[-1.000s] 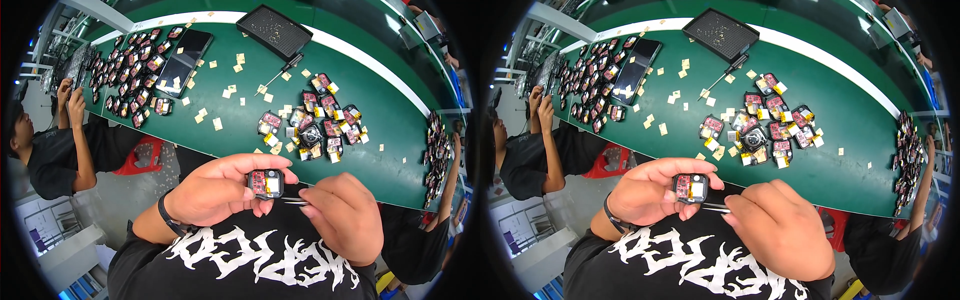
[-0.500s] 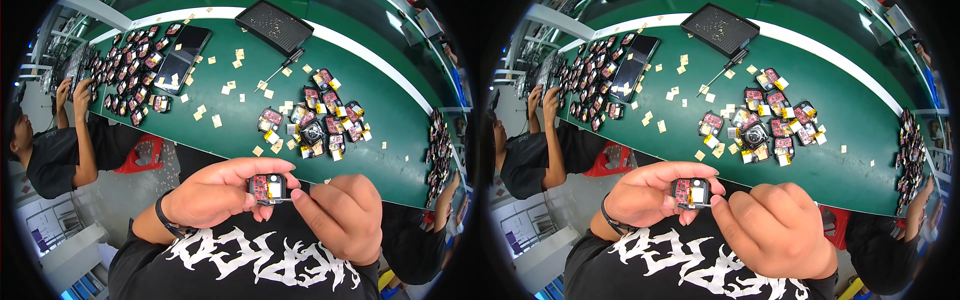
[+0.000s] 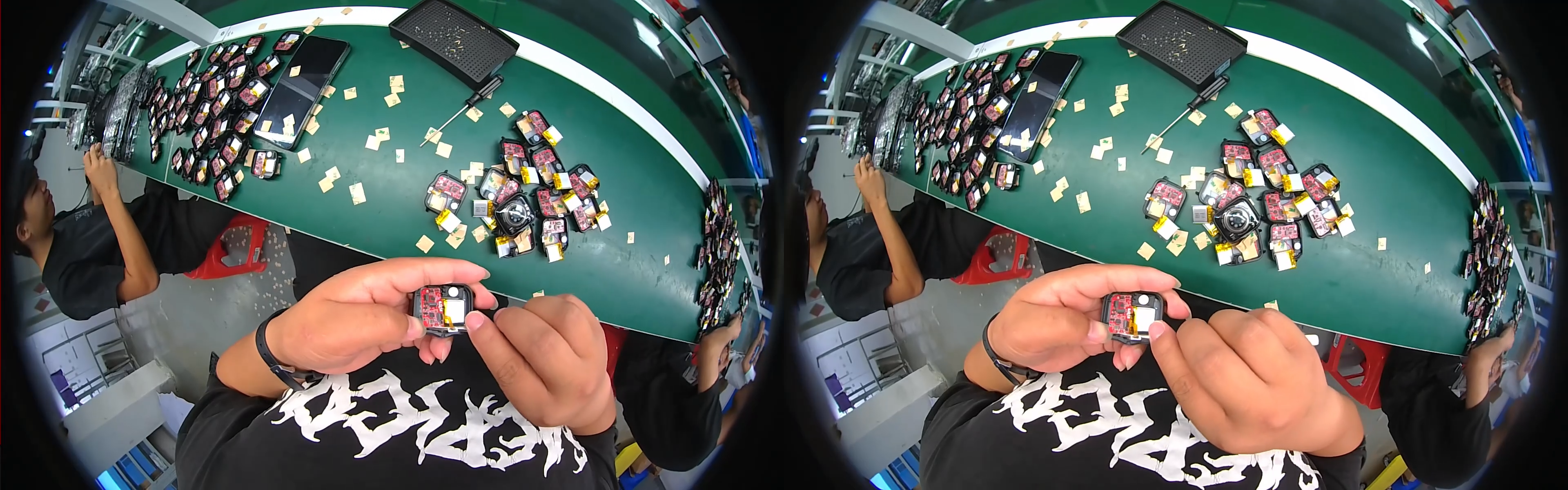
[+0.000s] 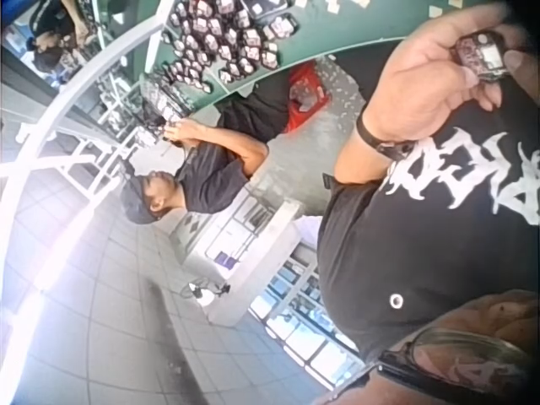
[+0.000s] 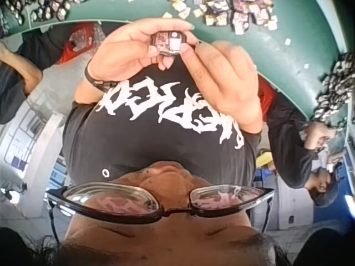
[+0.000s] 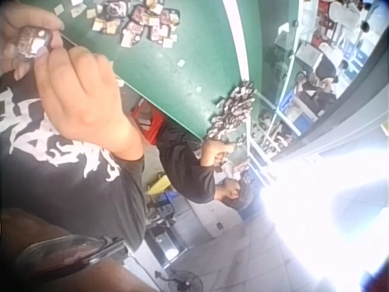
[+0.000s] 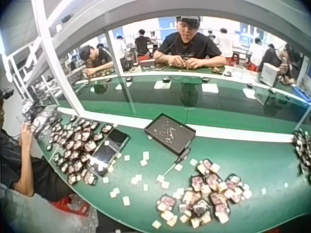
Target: Assembling small electronic components on a factory production line.
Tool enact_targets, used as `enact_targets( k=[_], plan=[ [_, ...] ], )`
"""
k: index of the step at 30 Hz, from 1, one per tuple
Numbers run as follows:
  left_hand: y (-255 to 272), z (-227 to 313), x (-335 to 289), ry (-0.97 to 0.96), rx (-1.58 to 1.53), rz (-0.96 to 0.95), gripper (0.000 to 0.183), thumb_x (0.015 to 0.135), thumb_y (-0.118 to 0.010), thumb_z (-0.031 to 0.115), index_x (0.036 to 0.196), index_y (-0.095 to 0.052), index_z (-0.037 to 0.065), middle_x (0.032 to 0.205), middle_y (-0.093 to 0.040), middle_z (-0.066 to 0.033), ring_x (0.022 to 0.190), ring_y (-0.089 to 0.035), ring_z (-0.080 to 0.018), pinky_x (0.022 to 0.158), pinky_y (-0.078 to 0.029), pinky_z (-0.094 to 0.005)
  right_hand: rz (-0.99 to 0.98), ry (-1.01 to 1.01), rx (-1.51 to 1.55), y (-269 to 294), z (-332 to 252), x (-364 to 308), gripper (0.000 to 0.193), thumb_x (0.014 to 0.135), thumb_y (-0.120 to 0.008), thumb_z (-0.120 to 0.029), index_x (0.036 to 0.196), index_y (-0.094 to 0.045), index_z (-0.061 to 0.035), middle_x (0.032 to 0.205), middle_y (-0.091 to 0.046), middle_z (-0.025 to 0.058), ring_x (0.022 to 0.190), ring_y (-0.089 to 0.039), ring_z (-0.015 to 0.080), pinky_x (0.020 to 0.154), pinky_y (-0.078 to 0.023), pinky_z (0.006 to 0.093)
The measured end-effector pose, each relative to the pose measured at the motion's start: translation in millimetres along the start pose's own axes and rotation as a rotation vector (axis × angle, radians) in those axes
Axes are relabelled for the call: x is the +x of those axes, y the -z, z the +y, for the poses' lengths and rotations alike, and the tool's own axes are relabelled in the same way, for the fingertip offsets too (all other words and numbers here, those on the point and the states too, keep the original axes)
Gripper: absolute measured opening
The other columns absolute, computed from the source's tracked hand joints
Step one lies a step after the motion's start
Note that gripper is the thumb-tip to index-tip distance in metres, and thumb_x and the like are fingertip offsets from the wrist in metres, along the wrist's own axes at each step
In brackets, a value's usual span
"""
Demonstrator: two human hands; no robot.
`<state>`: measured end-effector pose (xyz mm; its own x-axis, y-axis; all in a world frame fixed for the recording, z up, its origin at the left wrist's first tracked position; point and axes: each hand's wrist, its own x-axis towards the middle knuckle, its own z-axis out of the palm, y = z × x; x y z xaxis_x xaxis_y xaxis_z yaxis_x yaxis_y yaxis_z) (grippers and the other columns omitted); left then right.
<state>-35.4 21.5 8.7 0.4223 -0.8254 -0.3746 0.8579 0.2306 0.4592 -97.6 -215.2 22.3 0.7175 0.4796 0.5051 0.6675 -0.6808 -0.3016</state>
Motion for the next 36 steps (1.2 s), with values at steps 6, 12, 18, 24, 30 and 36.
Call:
enact_targets(
  k=[6, 12, 18, 24, 30, 36],
  plan=[
    [3, 1, -2, 0.019, 0.002, -0.026, 0.059, 0.096, -0.043, -0.007, 0.155, -0.038, -0.001, 0.146, -0.052, -0.0166, 0.097, -0.061, -0.0169, 0.086, -0.050, -0.0322, -0.008, 0.031, -0.019, 0, -1, 0, 0.028, 0.076, -0.072, -0.009, 0.102, -0.074, 0.0014, 0.091, -0.062, 0.0065, 0.078, -0.057, 0.0195, 0.059, -0.040, 0.0314],
    [1, 2, -2, 0.021, 0.017, -0.006, 0.059, 0.096, -0.043, -0.007, 0.154, -0.038, -0.001, 0.145, -0.052, -0.0164, 0.097, -0.061, -0.0169, 0.085, -0.050, -0.0320, -0.004, 0.060, -0.114, 0, -9, -2, 0.026, 0.078, -0.071, -0.008, 0.101, -0.076, 0.0025, 0.092, -0.063, 0.0086, 0.081, -0.056, 0.0203, 0.061, -0.042, 0.0313],
    [2, 0, -1, -0.011, -0.004, -0.009, 0.059, 0.097, -0.049, -0.002, 0.154, -0.036, -0.005, 0.145, -0.051, -0.0212, 0.099, -0.062, -0.0191, 0.087, -0.052, -0.0326, 0.021, 0.081, -0.146, -5, -8, -3, 0.025, 0.079, -0.071, -0.007, 0.101, -0.077, 0.0028, 0.094, -0.063, 0.0104, 0.082, -0.056, 0.0210, 0.061, -0.043, 0.0317],
    [1, 3, -1, -0.013, 0.003, -0.014, 0.059, 0.097, -0.049, -0.001, 0.154, -0.035, -0.005, 0.145, -0.051, -0.0206, 0.099, -0.061, -0.0188, 0.087, -0.052, -0.0322, 0.040, 0.089, -0.161, -7, -8, -1, 0.022, 0.078, -0.072, -0.006, 0.098, -0.077, 0.0029, 0.093, -0.063, 0.0108, 0.081, -0.056, 0.0212, 0.059, -0.042, 0.0314],
    [2, 3, -1, 0.007, 0.056, -0.022, 0.059, 0.096, -0.042, -0.006, 0.155, -0.037, -0.001, 0.145, -0.051, -0.0140, 0.098, -0.060, -0.0164, 0.086, -0.050, -0.0308, -0.005, 0.065, -0.063, -1, -4, 0, 0.026, 0.075, -0.073, -0.006, 0.099, -0.075, 0.0045, 0.093, -0.062, 0.0099, 0.081, -0.058, 0.0220, 0.059, -0.043, 0.0319],
    [0, 6, -2, 0.004, 0.240, -0.031, 0.059, 0.097, -0.042, -0.007, 0.156, -0.035, 0.000, 0.148, -0.050, -0.0123, 0.100, -0.060, -0.0149, 0.089, -0.050, -0.0291, -0.122, -0.007, 0.108, 7, 2, 2, 0.030, 0.074, -0.072, -0.005, 0.102, -0.072, 0.0049, 0.093, -0.062, 0.0090, 0.081, -0.060, 0.0228, 0.060, -0.049, 0.0315]
  ],
)
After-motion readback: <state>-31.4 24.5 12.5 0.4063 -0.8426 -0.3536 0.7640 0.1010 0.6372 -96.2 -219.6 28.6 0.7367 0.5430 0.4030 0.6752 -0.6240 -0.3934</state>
